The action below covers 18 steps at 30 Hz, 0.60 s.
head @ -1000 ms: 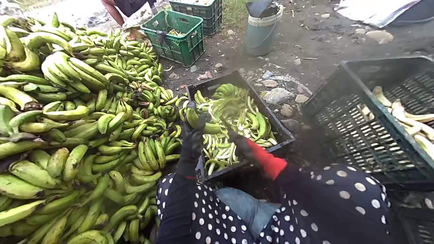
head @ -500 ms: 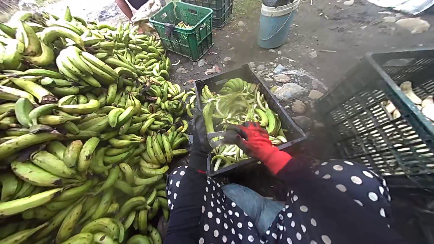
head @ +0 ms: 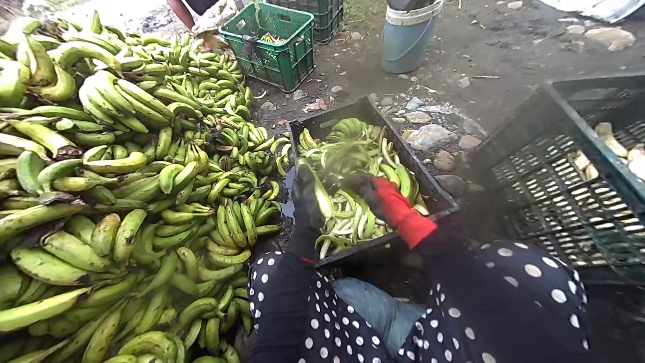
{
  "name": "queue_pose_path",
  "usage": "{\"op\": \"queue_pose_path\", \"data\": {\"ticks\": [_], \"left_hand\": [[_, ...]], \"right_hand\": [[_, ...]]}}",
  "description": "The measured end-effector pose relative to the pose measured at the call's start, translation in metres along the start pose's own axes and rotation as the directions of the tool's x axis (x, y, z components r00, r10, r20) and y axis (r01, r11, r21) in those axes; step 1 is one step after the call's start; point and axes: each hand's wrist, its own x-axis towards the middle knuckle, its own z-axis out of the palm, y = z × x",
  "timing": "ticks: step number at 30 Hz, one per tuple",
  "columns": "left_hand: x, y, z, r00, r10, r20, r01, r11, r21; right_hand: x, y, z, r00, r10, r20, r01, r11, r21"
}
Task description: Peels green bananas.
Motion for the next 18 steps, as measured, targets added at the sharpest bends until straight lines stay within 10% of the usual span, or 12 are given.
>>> {"op": "queue_pose_path", "data": {"ticks": [6, 10, 14, 18], "left_hand": [[0.014, -0.011, -0.014, 0.956, 0.053, -0.287, -0.035, 0.997, 0.068], [-0.005, -0.013, -0.013, 0.997, -0.069, 0.042, 0.062, 0.985, 0.158], [-0.021, -0.009, 0.015, 0.847, -0.403, 0.347, 0.326, 0.909, 0.260], [-0.017, -0.001, 0.013, 0.980, -0.171, 0.103, 0.153, 0.974, 0.165]], "right_hand": [[-0.026, -0.010, 0.012, 0.995, -0.072, 0.069, 0.081, 0.988, -0.128], [-0.015, -0.012, 0.013, 1.000, -0.019, -0.018, 0.017, 0.991, -0.129], [0.007, 0.006, 0.004, 0.977, 0.117, -0.178, -0.126, 0.991, -0.039], [0.009, 0.014, -0.002, 0.978, 0.066, -0.198, -0.063, 0.998, 0.017]]}}
